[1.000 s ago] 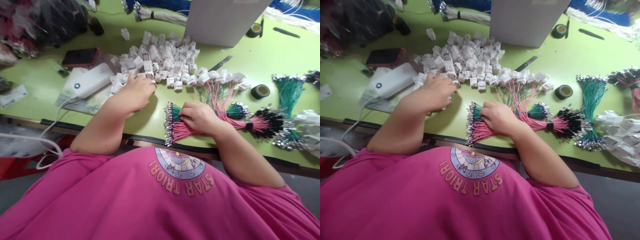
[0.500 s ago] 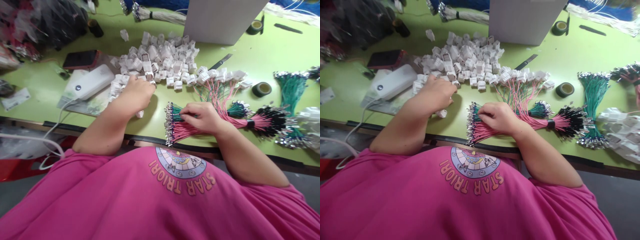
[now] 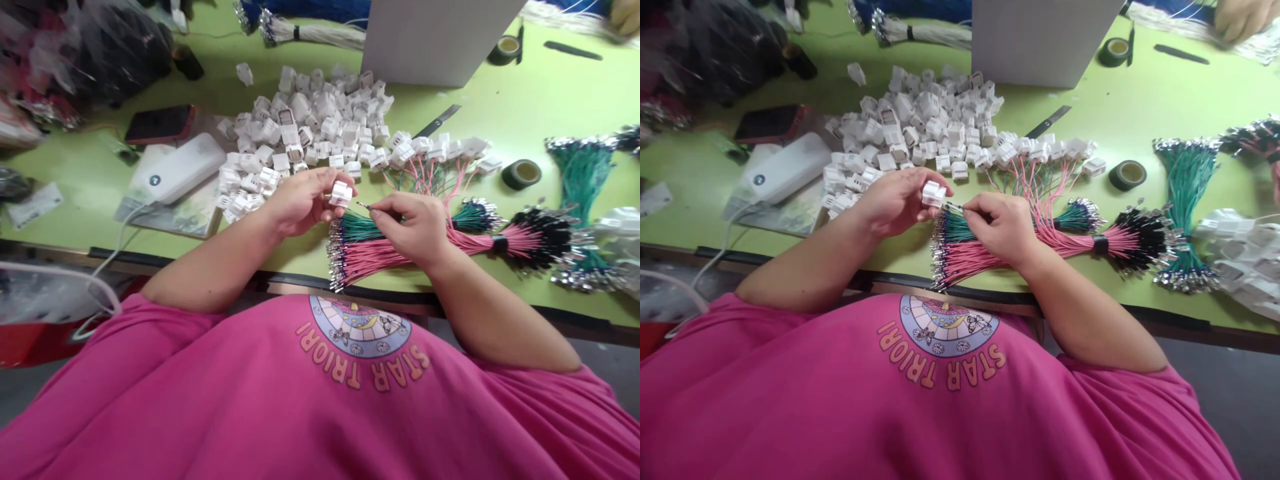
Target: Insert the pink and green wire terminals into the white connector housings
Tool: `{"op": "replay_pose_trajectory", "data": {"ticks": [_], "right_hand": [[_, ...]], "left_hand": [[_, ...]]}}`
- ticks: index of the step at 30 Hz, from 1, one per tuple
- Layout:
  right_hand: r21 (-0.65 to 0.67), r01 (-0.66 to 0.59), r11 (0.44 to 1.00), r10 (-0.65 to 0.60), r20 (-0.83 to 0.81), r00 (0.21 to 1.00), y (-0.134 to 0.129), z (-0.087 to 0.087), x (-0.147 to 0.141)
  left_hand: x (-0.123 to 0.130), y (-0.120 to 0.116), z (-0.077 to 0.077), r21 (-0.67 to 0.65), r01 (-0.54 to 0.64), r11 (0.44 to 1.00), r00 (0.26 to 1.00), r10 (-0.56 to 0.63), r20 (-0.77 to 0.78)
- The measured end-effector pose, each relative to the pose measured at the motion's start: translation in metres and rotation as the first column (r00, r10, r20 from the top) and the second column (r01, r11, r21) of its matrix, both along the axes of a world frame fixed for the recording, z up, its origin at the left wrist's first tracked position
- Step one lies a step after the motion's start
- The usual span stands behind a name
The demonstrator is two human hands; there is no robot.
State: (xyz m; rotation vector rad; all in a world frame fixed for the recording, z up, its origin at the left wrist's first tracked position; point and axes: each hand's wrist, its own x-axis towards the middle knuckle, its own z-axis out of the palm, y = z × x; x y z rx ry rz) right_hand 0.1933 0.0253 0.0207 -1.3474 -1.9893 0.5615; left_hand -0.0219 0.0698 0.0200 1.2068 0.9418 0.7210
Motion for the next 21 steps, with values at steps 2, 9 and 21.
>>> {"op": "replay_pose_trajectory", "data": {"ticks": [2, 9, 21], "right_hand": [[0.004, 0.008, 1.000, -0.008, 0.005, 1.000, 0.000, -0.002, 0.000], [0.019, 0.002, 1.000, -0.003, 0.018, 1.000, 0.001, -0.007, -0.001], [0.009, 0.001, 1.000, -0.002, 0.128, 0.992, 0.003, -0.005, 0.000]], "left_hand": [[0.001, 0.000, -0.001, 0.003, 0.019, 1.000, 1.000, -0.019, 0.010], [0.000, 0.000, -0.007, -0.054, 0.058, 0.997, 0.998, -0.056, 0.033], [0.004, -0.004, -0.012, -0.086, 0.039, 0.995, 0.997, -0.033, 0.073]]}}
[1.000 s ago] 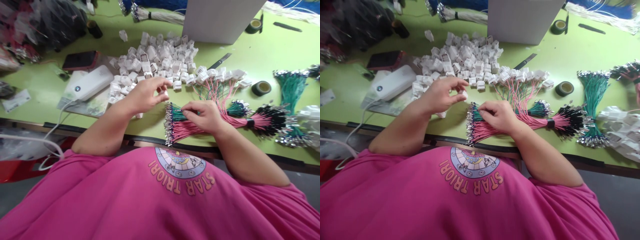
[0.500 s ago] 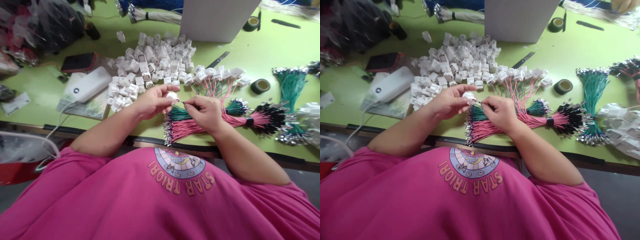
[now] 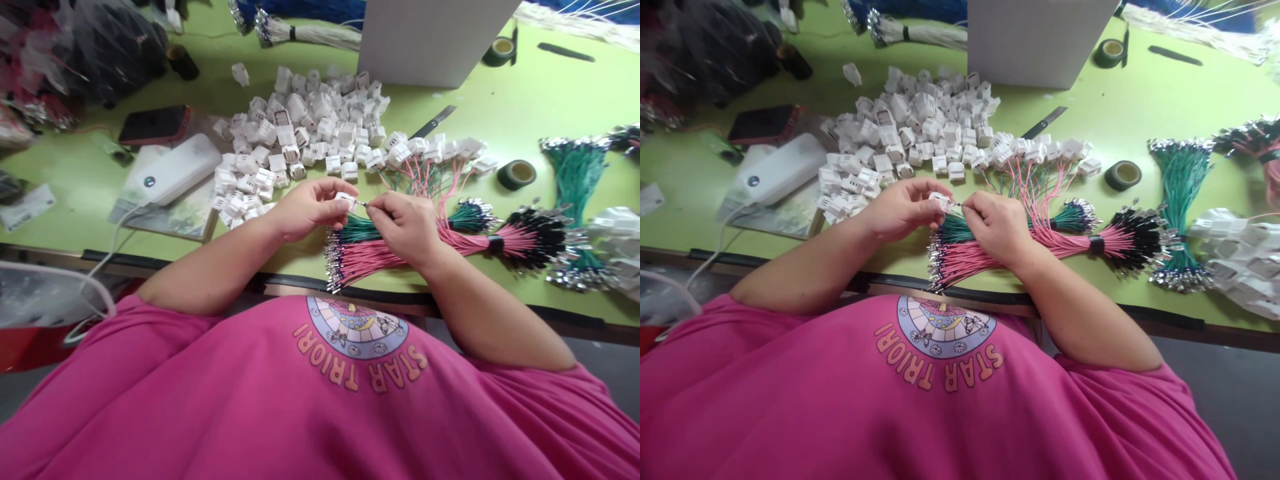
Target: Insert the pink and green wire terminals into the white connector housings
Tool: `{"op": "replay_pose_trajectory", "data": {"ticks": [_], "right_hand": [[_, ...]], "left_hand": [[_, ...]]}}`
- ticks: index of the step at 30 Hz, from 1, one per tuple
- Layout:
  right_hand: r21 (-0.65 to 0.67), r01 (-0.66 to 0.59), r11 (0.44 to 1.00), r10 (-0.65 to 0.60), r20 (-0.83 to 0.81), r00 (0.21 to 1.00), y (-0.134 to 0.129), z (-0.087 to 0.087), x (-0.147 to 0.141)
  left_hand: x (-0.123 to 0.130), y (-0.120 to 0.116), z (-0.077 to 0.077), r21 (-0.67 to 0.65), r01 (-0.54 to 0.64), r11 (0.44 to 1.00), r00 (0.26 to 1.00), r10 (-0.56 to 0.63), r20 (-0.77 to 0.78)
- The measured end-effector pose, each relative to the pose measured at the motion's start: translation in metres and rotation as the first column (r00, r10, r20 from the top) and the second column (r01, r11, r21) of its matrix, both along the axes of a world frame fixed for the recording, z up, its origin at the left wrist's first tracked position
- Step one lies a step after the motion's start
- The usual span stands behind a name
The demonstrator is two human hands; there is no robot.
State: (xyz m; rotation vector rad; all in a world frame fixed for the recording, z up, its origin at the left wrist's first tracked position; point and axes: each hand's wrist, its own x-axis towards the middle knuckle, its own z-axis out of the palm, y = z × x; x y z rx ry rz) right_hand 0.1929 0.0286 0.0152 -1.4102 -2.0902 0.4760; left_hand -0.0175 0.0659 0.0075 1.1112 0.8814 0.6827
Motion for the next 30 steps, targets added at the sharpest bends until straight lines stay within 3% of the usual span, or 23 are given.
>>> {"op": "replay_pose_trajectory", "data": {"ticks": [7, 15, 18, 22, 24, 26, 28, 30], "right_hand": [[-0.011, -0.092, 0.996, 0.092, 0.076, 0.993, 0.000, -0.008, -0.004], [-0.003, -0.099, 0.995, 0.099, 0.088, 0.991, 0.002, -0.012, -0.004], [-0.011, -0.130, 0.991, 0.131, 0.115, 0.985, 0.004, -0.009, -0.001], [0.112, -0.173, 0.978, 0.163, 0.091, 0.982, 0.009, 0.005, 0.013], [0.092, -0.364, 0.927, 0.351, 0.131, 0.927, 0.010, 0.013, 0.019], [-0.068, -0.577, 0.814, 0.578, 0.187, 0.794, 0.009, 0.019, 0.020], [-0.230, -0.651, 0.723, 0.690, 0.223, 0.688, 0.006, 0.022, 0.019], [-0.307, -0.622, 0.720, 0.691, 0.242, 0.681, 0.004, 0.024, 0.018]], "left_hand": [[0.005, -0.006, -0.004, 0.086, 0.043, 0.995, 0.993, -0.033, -0.113], [0.006, -0.008, 0.001, 0.124, 0.019, 0.992, 0.987, 0.001, -0.159], [0.004, -0.004, 0.001, 0.124, 0.028, 0.992, 0.985, -0.007, -0.172], [-0.001, 0.001, 0.003, 0.184, 0.011, 0.983, 0.979, 0.026, -0.200], [-0.003, 0.003, 0.005, 0.217, -0.001, 0.976, 0.976, 0.048, -0.211], [-0.003, 0.003, 0.005, 0.224, 0.000, 0.975, 0.972, 0.053, -0.230], [-0.002, 0.002, 0.006, 0.217, 0.007, 0.976, 0.967, 0.048, -0.249], [-0.001, 0.001, 0.007, 0.207, 0.003, 0.978, 0.967, 0.050, -0.250]]}}
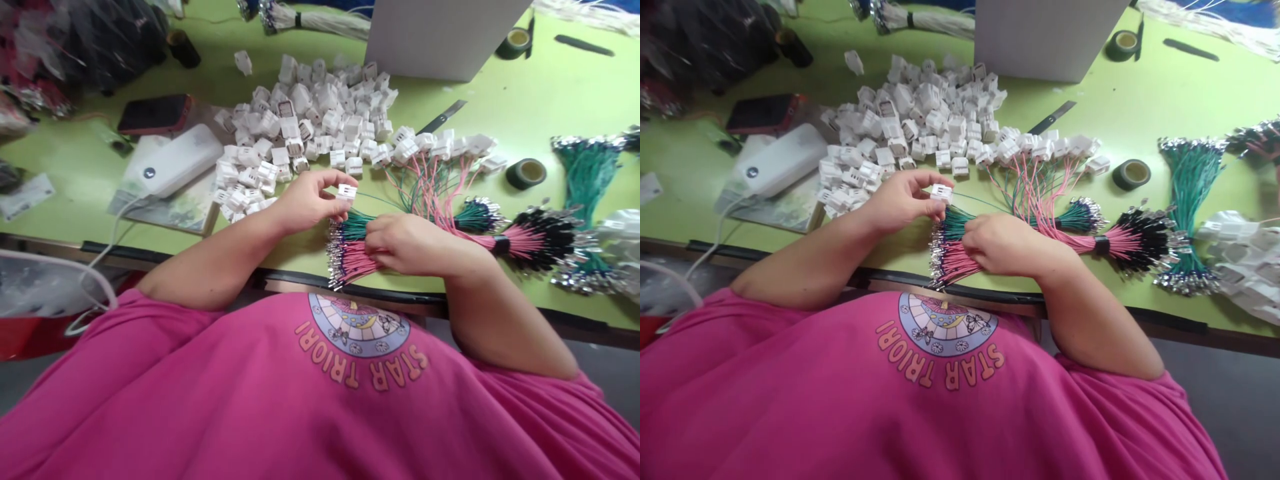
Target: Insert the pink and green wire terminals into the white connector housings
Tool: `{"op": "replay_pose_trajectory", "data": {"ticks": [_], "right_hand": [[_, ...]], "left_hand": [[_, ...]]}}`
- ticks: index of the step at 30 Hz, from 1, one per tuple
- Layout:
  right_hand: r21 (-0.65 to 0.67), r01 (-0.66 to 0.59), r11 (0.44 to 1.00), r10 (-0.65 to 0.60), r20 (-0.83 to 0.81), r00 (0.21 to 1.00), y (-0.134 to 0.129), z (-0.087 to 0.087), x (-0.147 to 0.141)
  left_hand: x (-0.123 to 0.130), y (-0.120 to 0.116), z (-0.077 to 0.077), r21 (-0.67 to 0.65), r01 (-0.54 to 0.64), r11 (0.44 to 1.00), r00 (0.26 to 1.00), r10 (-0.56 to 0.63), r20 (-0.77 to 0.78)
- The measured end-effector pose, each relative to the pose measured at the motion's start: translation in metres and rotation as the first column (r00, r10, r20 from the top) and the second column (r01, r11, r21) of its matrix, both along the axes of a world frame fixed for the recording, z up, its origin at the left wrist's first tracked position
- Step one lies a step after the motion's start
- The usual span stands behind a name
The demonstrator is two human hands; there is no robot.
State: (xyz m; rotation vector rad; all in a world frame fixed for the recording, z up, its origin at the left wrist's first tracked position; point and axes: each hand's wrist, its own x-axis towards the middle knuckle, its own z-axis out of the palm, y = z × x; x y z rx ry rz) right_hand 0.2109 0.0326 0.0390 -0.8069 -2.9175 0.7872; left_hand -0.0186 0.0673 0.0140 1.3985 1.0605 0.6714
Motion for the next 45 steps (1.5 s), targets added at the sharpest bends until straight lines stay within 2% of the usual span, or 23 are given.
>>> {"op": "replay_pose_trajectory", "data": {"ticks": [5, 10, 12, 14, 17, 19, 23, 30, 38, 45], "right_hand": [[-0.100, 0.184, 0.978, -0.188, -0.034, 0.982, 0.000, 0.004, 0.003], [-0.207, 0.214, 0.955, -0.262, -0.244, 0.934, -0.001, 0.001, -0.002], [-0.244, 0.298, 0.923, -0.365, -0.308, 0.879, -0.001, -0.002, -0.005], [-0.260, 0.429, 0.865, -0.498, -0.351, 0.793, -0.001, -0.006, -0.007], [-0.177, 0.591, 0.787, -0.603, -0.421, 0.677, -0.002, -0.011, -0.007], [-0.080, 0.639, 0.765, -0.596, -0.465, 0.655, -0.003, -0.014, -0.008], [0.016, 0.628, 0.778, -0.552, -0.459, 0.696, -0.003, -0.018, -0.009], [-0.002, 0.638, 0.770, -0.586, -0.397, 0.706, -0.002, -0.015, -0.007], [0.077, 0.611, 0.788, -0.560, -0.322, 0.763, -0.002, -0.024, -0.011], [-0.042, 0.612, 0.790, -0.583, -0.360, 0.728, 0.002, -0.028, -0.012]], "left_hand": [[0.002, -0.001, 0.003, -0.053, 0.023, 0.998, 0.997, -0.019, 0.070], [0.002, -0.002, 0.002, -0.074, 0.046, 0.996, 0.991, -0.036, 0.128], [0.002, -0.002, 0.000, -0.093, 0.051, 0.994, 0.986, -0.035, 0.165], [0.002, -0.001, -0.002, -0.124, 0.062, 0.990, 0.978, -0.035, 0.206], [0.002, -0.001, -0.004, -0.173, 0.083, 0.981, 0.967, -0.037, 0.253], [0.002, -0.001, -0.005, -0.192, 0.083, 0.978, 0.966, -0.032, 0.256], [0.002, -0.001, -0.005, -0.196, 0.071, 0.978, 0.973, -0.024, 0.229], [0.002, 0.000, -0.004, -0.178, 0.058, 0.982, 0.981, -0.023, 0.194], [0.004, -0.003, -0.010, -0.068, 0.024, 0.997, 0.994, -0.016, 0.106], [0.003, -0.003, -0.010, -0.014, -0.008, 1.000, 0.997, 0.010, 0.074]]}}
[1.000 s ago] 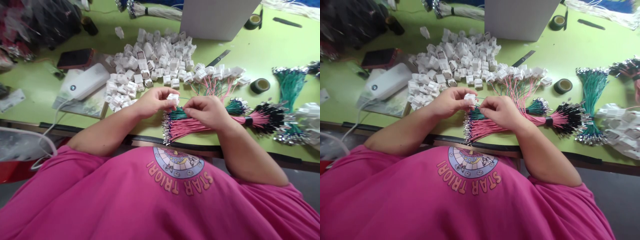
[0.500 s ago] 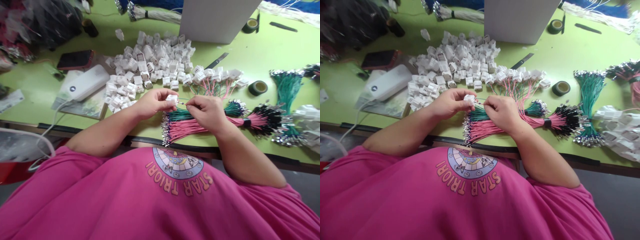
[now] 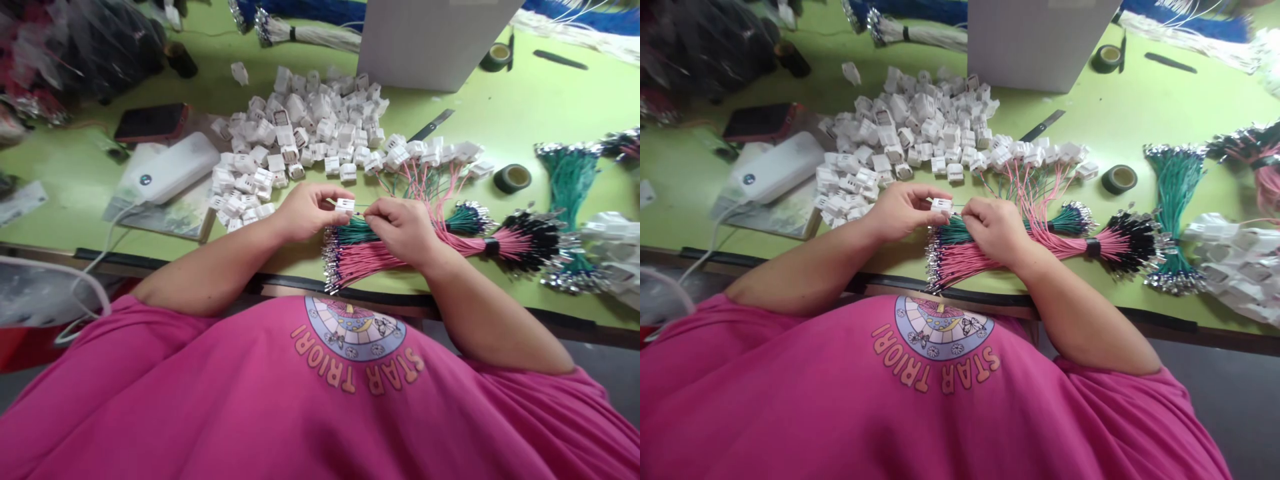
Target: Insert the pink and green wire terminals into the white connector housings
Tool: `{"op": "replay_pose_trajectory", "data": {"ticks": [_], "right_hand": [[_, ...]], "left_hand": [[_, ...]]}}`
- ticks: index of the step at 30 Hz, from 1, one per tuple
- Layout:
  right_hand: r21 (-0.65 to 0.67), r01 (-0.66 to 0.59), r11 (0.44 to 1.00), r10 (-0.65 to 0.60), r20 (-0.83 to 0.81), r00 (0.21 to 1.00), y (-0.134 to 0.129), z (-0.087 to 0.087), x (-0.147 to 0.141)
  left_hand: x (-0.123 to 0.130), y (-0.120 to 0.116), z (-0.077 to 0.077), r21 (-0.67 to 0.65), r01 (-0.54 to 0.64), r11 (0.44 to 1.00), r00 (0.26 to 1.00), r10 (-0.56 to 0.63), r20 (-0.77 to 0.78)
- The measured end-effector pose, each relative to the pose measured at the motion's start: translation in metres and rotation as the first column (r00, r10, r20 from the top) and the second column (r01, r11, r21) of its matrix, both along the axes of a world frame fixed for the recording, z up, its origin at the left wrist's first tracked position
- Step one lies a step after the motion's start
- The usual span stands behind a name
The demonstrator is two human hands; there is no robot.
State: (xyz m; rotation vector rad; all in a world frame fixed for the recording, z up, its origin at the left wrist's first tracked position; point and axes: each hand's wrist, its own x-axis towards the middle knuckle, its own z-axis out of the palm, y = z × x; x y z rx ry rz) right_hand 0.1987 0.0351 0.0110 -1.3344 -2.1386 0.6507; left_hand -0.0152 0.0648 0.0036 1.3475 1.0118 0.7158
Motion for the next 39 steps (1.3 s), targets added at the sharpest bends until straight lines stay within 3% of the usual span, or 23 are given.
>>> {"op": "replay_pose_trajectory", "data": {"ticks": [7, 18, 21, 23, 25, 27, 29, 30, 31, 33, 36, 37, 39], "right_hand": [[-0.069, 0.002, 0.998, -0.004, -0.018, 1.000, 0.003, 0.003, 0.001], [-0.068, 0.005, 0.998, -0.002, 0.049, 0.999, -0.003, -0.001, -0.011], [-0.066, -0.010, 0.998, 0.011, 0.020, 1.000, -0.001, -0.001, -0.009], [-0.018, 0.032, 0.999, -0.033, -0.058, 0.998, 0.004, 0.004, 0.001], [0.090, 0.201, 0.975, -0.184, -0.168, 0.968, 0.013, 0.011, 0.022], [0.202, 0.475, 0.856, -0.427, -0.240, 0.872, 0.027, 0.016, 0.050], [0.304, 0.668, 0.679, -0.670, -0.116, 0.734, 0.042, 0.018, 0.077], [0.292, 0.676, 0.677, -0.714, 0.039, 0.699, 0.048, 0.017, 0.088], [0.284, 0.672, 0.684, -0.725, 0.156, 0.671, 0.052, 0.016, 0.096], [0.284, 0.600, 0.748, -0.660, 0.222, 0.718, 0.053, 0.014, 0.098], [0.358, 0.471, 0.806, -0.536, 0.102, 0.838, 0.036, 0.013, 0.070], [0.339, 0.392, 0.855, -0.449, 0.106, 0.887, 0.029, 0.013, 0.056], [0.220, 0.083, 0.972, -0.124, 0.183, 0.975, 0.016, 0.010, 0.029]], "left_hand": [[-0.001, 0.000, -0.007, 0.021, 0.015, 1.000, 0.999, -0.016, 0.050], [0.007, -0.006, -0.004, -0.022, 0.049, 0.999, 0.999, -0.049, -0.012], [0.004, -0.003, -0.002, 0.061, 0.069, 0.996, 0.993, -0.062, -0.102], [-0.004, 0.003, 0.003, 0.219, 0.067, 0.973, 0.973, -0.016, -0.229], [-0.016, 0.011, 0.011, 0.414, 0.078, 0.907, 0.897, 0.117, -0.425], [-0.026, 0.018, 0.019, 0.534, 0.144, 0.833, 0.733, 0.273, -0.624], [-0.033, 0.023, 0.023, 0.538, 0.216, 0.815, 0.556, 0.350, -0.754], [-0.034, 0.025, 0.022, 0.521, 0.239, 0.820, 0.496, 0.358, -0.791], [-0.035, 0.026, 0.020, 0.502, 0.253, 0.827, 0.459, 0.354, -0.815], [-0.035, 0.028, 0.013, 0.483, 0.264, 0.835, 0.438, 0.343, -0.831], [-0.034, 0.031, 0.006, 0.469, 0.277, 0.839, 0.452, 0.318, -0.834], [-0.034, 0.032, 0.005, 0.458, 0.283, 0.842, 0.456, 0.302, -0.837], [-0.034, 0.032, 0.007, 0.441, 0.294, 0.848, 0.457, 0.280, -0.844]]}}
